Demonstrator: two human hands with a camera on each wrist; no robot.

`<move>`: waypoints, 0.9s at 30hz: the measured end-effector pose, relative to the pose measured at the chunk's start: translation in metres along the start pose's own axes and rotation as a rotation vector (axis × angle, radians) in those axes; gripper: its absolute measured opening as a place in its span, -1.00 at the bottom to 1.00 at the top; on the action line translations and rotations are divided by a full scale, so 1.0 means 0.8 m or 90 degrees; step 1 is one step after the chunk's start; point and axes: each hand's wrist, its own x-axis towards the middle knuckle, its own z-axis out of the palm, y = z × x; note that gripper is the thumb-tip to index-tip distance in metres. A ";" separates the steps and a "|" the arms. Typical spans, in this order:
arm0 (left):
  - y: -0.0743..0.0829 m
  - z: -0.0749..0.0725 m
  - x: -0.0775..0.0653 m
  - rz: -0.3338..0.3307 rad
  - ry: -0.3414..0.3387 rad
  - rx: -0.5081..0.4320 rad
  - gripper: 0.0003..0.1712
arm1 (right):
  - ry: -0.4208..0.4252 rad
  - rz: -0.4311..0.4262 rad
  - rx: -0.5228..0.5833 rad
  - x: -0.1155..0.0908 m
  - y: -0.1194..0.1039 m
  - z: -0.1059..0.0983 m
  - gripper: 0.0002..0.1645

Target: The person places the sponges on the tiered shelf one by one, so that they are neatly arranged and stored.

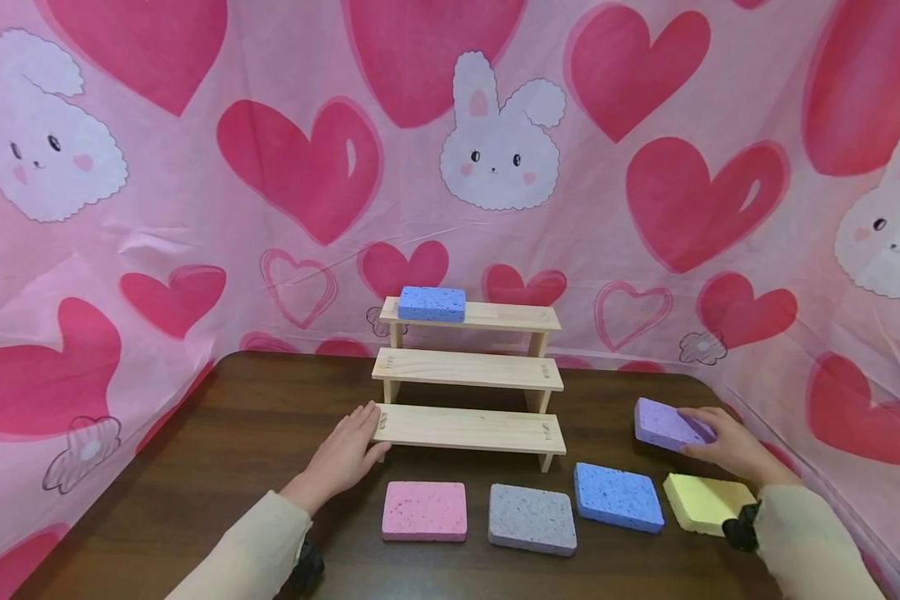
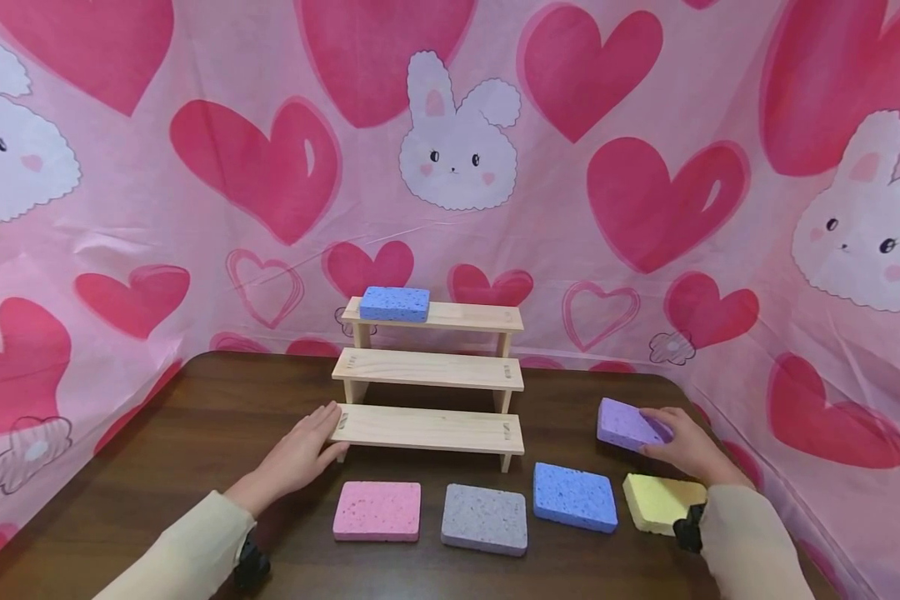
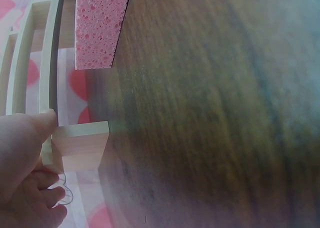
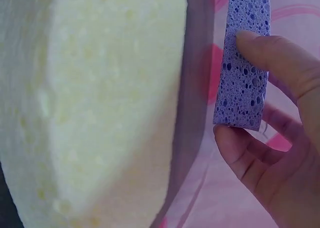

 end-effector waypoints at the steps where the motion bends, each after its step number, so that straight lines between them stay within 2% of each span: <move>1: 0.000 0.000 0.000 -0.001 -0.001 -0.001 -0.25 | 0.003 0.000 0.003 0.000 -0.001 -0.001 -0.17; 8: 0.000 0.000 0.000 -0.002 -0.001 -0.004 -0.24 | 0.040 -0.045 0.003 0.003 -0.013 -0.007 -0.19; 21: -0.001 0.001 0.000 -0.002 -0.003 -0.002 -0.25 | 0.048 -0.051 0.007 0.013 -0.058 -0.036 -0.15; 27: -0.001 0.001 0.001 0.009 0.009 0.000 -0.26 | 0.083 -0.101 -0.006 0.020 -0.071 -0.044 -0.18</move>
